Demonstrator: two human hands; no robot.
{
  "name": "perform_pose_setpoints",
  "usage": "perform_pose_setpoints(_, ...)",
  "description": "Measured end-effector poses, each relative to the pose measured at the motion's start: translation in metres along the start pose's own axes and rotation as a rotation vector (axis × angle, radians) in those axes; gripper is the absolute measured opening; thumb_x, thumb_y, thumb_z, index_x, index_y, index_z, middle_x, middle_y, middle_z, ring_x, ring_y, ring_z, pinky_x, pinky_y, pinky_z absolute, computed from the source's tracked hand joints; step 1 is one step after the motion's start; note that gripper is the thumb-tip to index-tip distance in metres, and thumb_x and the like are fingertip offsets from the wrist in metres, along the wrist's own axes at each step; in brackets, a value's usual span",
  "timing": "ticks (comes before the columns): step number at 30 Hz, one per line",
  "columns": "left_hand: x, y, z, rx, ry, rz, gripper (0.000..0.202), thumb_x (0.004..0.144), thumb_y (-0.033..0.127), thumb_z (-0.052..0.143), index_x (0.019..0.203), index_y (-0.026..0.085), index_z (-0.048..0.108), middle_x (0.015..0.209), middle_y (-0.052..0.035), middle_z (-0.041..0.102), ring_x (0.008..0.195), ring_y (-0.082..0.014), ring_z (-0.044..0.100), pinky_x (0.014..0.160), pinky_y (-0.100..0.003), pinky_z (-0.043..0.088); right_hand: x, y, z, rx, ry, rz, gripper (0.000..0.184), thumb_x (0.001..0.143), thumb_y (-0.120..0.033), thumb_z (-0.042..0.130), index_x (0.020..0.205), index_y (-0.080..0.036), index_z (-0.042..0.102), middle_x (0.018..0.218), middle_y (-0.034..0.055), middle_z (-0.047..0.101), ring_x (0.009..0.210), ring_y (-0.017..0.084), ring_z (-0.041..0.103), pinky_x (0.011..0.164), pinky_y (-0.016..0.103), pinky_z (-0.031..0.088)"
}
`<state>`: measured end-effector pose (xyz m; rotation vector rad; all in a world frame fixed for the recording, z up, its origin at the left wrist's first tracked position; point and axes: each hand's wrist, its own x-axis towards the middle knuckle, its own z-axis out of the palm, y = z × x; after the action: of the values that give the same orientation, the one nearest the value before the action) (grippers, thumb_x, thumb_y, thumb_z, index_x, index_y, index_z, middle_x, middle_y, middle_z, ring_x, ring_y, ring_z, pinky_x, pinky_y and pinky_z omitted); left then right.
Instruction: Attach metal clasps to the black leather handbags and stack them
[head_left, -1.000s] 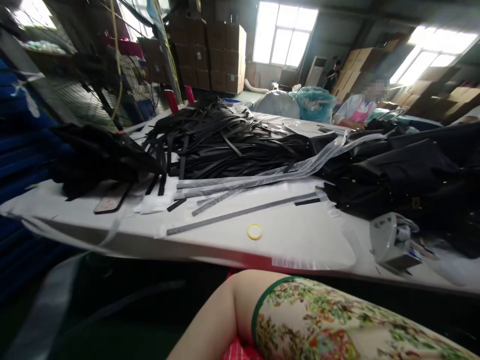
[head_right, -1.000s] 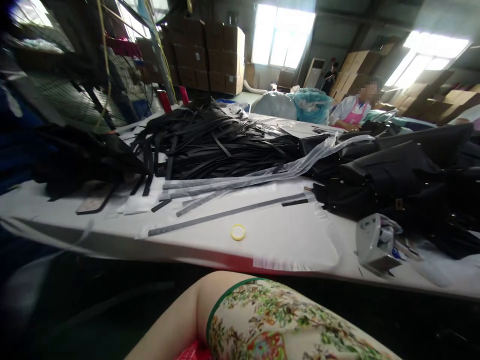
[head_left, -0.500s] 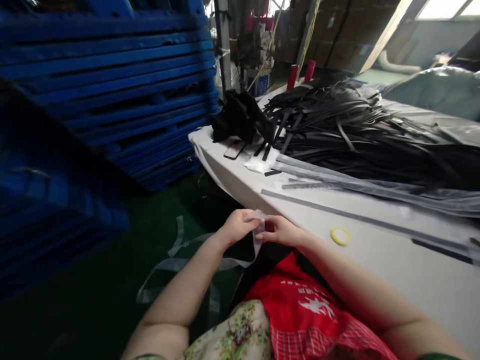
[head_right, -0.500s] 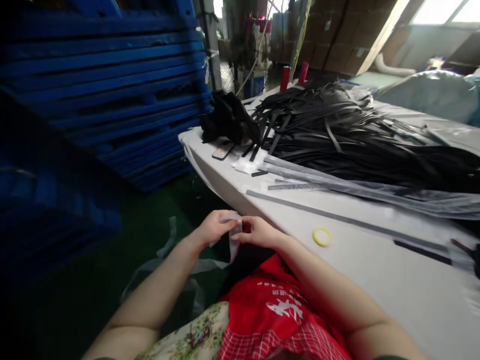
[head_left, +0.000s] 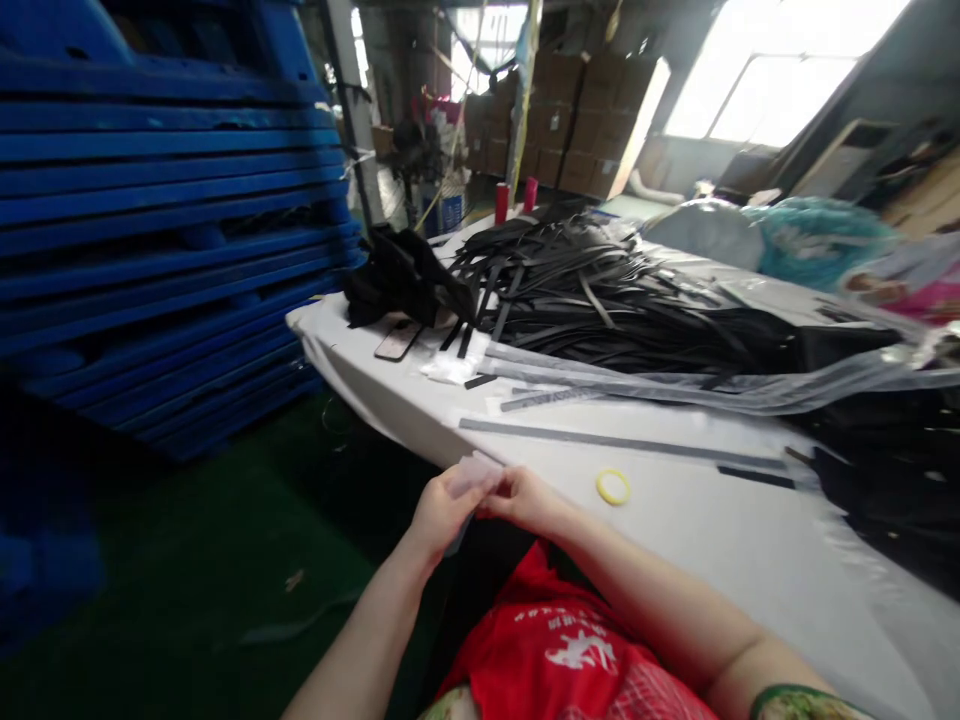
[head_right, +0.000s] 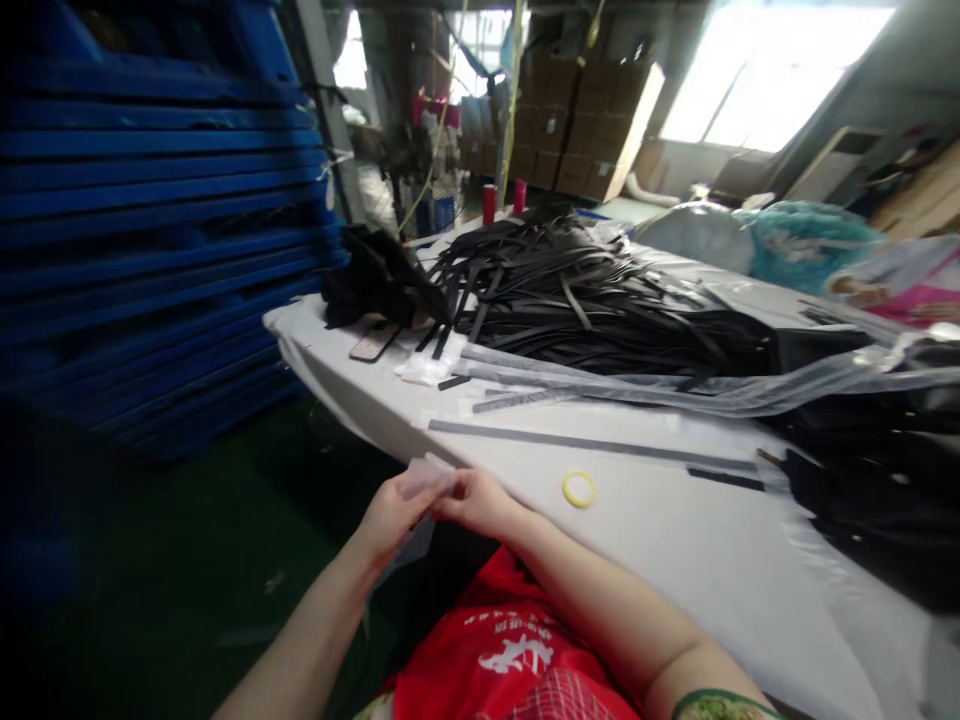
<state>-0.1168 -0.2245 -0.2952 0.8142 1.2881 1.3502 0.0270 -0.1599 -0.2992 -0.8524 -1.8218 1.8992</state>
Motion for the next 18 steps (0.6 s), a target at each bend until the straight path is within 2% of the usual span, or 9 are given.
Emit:
perform_pose_setpoints(3, 0.010, -0.006, 0.004, -0.016, 0.146, 0.006, 0.033, 0.059, 0.040, 0.081, 0.084, 0.019, 0.075, 0.083, -0.0066, 0.074, 0.078, -0.0249, 0.069, 0.071, -0.033, 0.055, 0.001, 0.008, -0.001, 0.061, -0.085, -0.050, 0.033, 0.070, -0.043, 0.074, 0.092, -0.018, 0.070, 0.087, 0.0015, 0.071, 0.079, 0.017, 0.066, 0.080, 0.033, 0.052)
perform_pose_setpoints(6, 0.019, -0.009, -0.002, -0.042, 0.176, 0.015, 0.029, 0.058, 0.042, 0.080, 0.077, 0.022, 0.073, 0.073, -0.0022, 0.072, 0.067, -0.0224, 0.067, 0.063, -0.031, 0.054, 0.011, 0.011, -0.027, -0.108, 0.008, -0.015, 0.035, 0.069, -0.032, 0.076, 0.101, -0.019, 0.069, 0.093, 0.0021, 0.071, 0.077, 0.016, 0.065, 0.075, 0.030, 0.052)
perform_pose_setpoints(9, 0.023, -0.008, -0.012, -0.017, 0.166, 0.007, 0.030, 0.055, 0.048, 0.080, 0.070, 0.024, 0.072, 0.065, -0.0009, 0.069, 0.059, -0.0228, 0.065, 0.055, -0.031, 0.052, 0.033, -0.003, -0.086, -0.170, 0.319, 0.062, 0.029, 0.068, -0.022, 0.075, 0.096, -0.017, 0.070, 0.087, 0.0026, 0.071, 0.069, 0.014, 0.065, 0.069, 0.027, 0.052)
perform_pose_setpoints(12, 0.023, -0.008, -0.023, 0.026, 0.188, -0.020, 0.032, 0.052, 0.053, 0.080, 0.065, 0.025, 0.070, 0.062, -0.0015, 0.068, 0.058, -0.0248, 0.065, 0.052, -0.034, 0.052, 0.067, -0.029, -0.161, -0.016, 0.662, 0.098, 0.014, 0.072, -0.018, 0.072, 0.085, -0.015, 0.069, 0.079, 0.0025, 0.069, 0.069, 0.013, 0.064, 0.065, 0.023, 0.051)
perform_pose_setpoints(15, 0.025, -0.012, -0.034, 0.041, 0.216, -0.044, 0.036, 0.050, 0.056, 0.080, 0.064, 0.025, 0.069, 0.062, -0.0031, 0.068, 0.063, -0.0279, 0.066, 0.056, -0.037, 0.054, 0.104, -0.052, -0.224, 0.083, 0.830, 0.087, 0.011, 0.080, -0.019, 0.067, 0.090, -0.014, 0.065, 0.087, 0.0047, 0.068, 0.076, 0.011, 0.064, 0.066, 0.019, 0.052)
perform_pose_setpoints(18, 0.028, -0.019, -0.044, 0.046, 0.226, -0.074, 0.042, 0.048, 0.058, 0.080, 0.063, 0.021, 0.067, 0.065, -0.0047, 0.069, 0.068, -0.0283, 0.068, 0.061, -0.036, 0.056, 0.139, -0.064, -0.262, 0.223, 0.940, 0.122, 0.014, 0.089, -0.021, 0.058, 0.099, -0.011, 0.061, 0.095, 0.0079, 0.066, 0.080, 0.011, 0.064, 0.068, 0.021, 0.053)
